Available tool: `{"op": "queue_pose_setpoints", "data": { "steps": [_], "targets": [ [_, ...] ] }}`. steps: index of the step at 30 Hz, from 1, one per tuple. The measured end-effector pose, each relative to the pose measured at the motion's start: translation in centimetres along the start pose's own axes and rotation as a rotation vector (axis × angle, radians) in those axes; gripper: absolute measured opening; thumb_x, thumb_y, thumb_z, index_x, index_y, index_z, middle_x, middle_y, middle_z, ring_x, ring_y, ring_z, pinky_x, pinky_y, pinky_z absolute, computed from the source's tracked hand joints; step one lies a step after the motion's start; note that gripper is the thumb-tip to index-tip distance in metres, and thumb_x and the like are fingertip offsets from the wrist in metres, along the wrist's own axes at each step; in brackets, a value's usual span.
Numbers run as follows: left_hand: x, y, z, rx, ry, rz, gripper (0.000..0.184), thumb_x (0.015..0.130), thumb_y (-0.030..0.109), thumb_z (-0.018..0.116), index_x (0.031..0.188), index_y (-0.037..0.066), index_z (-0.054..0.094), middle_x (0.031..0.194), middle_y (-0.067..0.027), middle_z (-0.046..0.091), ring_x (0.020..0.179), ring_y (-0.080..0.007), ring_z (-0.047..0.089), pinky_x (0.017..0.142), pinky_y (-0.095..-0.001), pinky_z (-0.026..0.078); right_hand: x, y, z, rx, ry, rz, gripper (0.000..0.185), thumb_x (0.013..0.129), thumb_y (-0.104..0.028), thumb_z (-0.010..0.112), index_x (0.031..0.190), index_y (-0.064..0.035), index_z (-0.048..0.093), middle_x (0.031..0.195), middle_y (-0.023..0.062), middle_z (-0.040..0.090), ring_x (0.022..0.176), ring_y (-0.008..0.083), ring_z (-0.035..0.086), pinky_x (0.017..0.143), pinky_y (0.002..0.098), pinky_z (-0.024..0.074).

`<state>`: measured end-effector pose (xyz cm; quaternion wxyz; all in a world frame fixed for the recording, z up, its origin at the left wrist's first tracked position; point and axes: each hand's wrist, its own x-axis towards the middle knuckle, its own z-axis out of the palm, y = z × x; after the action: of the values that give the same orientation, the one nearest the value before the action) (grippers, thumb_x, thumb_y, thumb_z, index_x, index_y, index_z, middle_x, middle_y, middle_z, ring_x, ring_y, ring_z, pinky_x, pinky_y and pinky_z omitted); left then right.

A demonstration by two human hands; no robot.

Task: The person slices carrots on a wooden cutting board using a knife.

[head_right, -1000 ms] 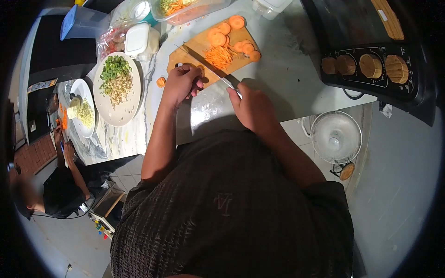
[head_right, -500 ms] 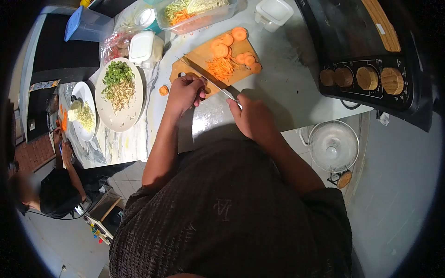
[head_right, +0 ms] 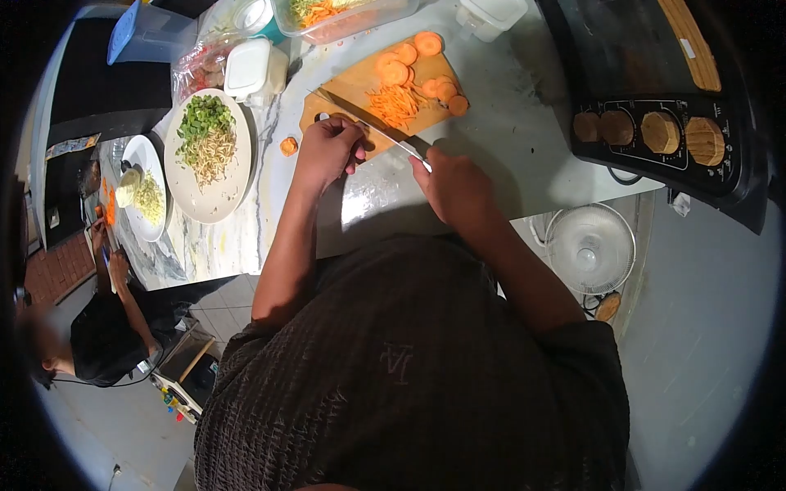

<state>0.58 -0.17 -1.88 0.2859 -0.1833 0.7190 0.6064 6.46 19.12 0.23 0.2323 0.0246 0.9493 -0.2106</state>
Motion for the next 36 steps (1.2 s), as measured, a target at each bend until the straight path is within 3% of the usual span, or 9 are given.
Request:
{"op": "queue_pose_setpoints", "data": {
  "steps": [20, 23, 28, 32, 35, 36],
  "targets": [
    [-0.9, 0.9, -0.1, 0.003, -0.019, 0.024, 0.027, 0.092, 0.02, 0.057, 0.077, -0.003, 0.06, 0.061, -0.0061, 0.061, 0.046, -0.009, 0.051, 0.044, -0.0238, 0.041, -1.6, 0.6, 0.2, 0.035, 0.145, 0.014, 0.044, 0.093, -0.047, 0.052, 0.086, -0.0042, 0.058, 0.067, 0.0219, 0.063, 0.066, 0.0404, 0.065, 0.062, 0.0501, 0.0514],
    [-1.0, 0.7, -0.6, -0.027, -0.024, 0.022, 0.025, 0.092, 0.019, 0.057, 0.078, -0.002, 0.06, 0.063, -0.0056, 0.061, 0.046, -0.0087, 0.051, 0.044, -0.0233, 0.041, -2.1, 0.5, -0.7, 0.074, 0.161, 0.022, 0.045, 0.093, -0.048, 0.051, 0.087, -0.0045, 0.058, 0.067, 0.0202, 0.064, 0.066, 0.0392, 0.065, 0.061, 0.0491, 0.0512],
    [-0.8, 0.6, 0.0, -0.076, -0.004, 0.18, 0.017, 0.094, 0.015, 0.056, 0.093, -0.001, 0.062, 0.065, -0.0044, 0.061, 0.049, -0.0077, 0.052, 0.044, -0.0223, 0.041, -2.4, 1.0, -1.0, 0.124, 0.194, 0.013, 0.042, 0.093, -0.047, 0.052, 0.088, -0.0063, 0.058, 0.068, 0.0158, 0.065, 0.066, 0.0372, 0.066, 0.062, 0.0471, 0.0515],
    [-0.6, 0.5, 0.3, -0.05, -0.062, 0.133, 0.017, 0.094, 0.014, 0.056, 0.098, -0.001, 0.062, 0.067, -0.0036, 0.061, 0.052, -0.0071, 0.053, 0.044, -0.0217, 0.04, -2.4, 1.2, -0.8, 0.105, 0.315, -0.041, 0.036, 0.093, -0.044, 0.053, 0.087, -0.0082, 0.058, 0.068, 0.0116, 0.065, 0.065, 0.0342, 0.066, 0.061, 0.045, 0.0517],
    [-0.4, 0.2, 0.0, -0.049, -0.038, 0.143, 0.017, 0.093, 0.015, 0.057, 0.098, 0.0, 0.062, 0.066, -0.0026, 0.06, 0.051, -0.0072, 0.051, 0.046, -0.0218, 0.04, -2.3, 1.3, -1.2, 0.085, 0.381, -0.085, 0.033, 0.092, -0.041, 0.056, 0.086, -0.0087, 0.058, 0.068, 0.0105, 0.065, 0.065, 0.0325, 0.066, 0.059, 0.0436, 0.0514],
    [-0.2, -0.2, -0.3, -0.07, 0.076, 0.253, 0.017, 0.092, 0.016, 0.059, 0.098, 0.0, 0.062, 0.065, -0.0023, 0.059, 0.052, -0.0074, 0.051, 0.046, -0.0229, 0.04, -2.3, 1.4, -1.3, 0.068, 0.39, -0.098, 0.032, 0.091, -0.04, 0.057, 0.085, -0.0087, 0.058, 0.068, 0.0102, 0.065, 0.065, 0.0318, 0.066, 0.059, 0.0429, 0.0511]
  ]
}}
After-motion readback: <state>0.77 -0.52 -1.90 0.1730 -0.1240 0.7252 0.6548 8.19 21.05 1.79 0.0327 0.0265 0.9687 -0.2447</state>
